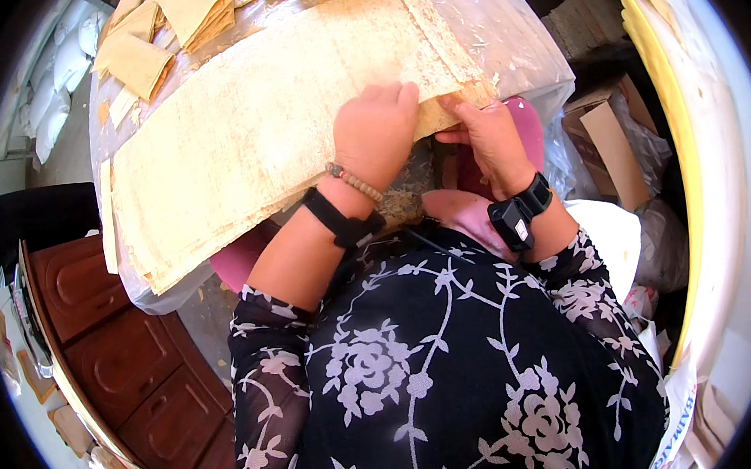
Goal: The person sorts and stacks large sheets of thin paper by hand on a table, peeling them apart and smoothing them out.
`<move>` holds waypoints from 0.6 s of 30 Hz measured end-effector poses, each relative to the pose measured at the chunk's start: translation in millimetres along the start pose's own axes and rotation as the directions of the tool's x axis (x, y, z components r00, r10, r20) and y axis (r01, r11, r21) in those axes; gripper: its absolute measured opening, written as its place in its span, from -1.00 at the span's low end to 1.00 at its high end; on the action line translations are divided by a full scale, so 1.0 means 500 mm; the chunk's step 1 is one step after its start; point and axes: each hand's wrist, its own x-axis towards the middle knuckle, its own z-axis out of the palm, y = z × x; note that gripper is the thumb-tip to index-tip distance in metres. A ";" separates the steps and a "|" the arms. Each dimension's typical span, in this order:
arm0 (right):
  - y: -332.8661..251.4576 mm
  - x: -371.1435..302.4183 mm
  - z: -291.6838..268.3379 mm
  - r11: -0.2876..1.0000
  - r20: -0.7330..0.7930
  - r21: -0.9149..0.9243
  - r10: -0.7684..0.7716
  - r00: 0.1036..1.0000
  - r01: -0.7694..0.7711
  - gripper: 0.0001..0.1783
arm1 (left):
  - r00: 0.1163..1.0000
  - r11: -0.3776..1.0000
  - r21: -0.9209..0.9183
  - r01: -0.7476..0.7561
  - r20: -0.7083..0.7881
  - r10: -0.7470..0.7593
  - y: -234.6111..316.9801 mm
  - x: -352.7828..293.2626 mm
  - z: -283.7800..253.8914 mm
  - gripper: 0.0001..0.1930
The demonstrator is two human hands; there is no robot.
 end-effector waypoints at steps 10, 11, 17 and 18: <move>-0.006 0.000 -0.021 0.998 -0.008 -0.028 0.051 0.999 -0.051 -0.50 | 0.649 0.401 -0.783 0.475 0.005 -0.760 -0.100 0.010 -0.050 -0.73; -0.007 0.001 -0.025 0.997 -0.022 -0.057 0.051 0.998 -0.052 -0.48 | 0.570 0.286 -0.850 0.443 0.021 -0.821 -0.105 0.006 -0.049 -0.74; -0.077 -0.030 0.032 0.215 0.043 -0.879 -0.853 0.521 0.425 -0.52 | 0.677 0.666 -0.654 0.359 -0.308 -0.668 -0.115 -0.022 -0.092 -0.80; -0.102 -0.047 0.050 0.274 0.085 -0.797 -0.832 0.548 0.539 -0.59 | 0.812 0.869 -0.400 0.292 -0.375 -0.446 -0.113 -0.027 -0.081 -0.82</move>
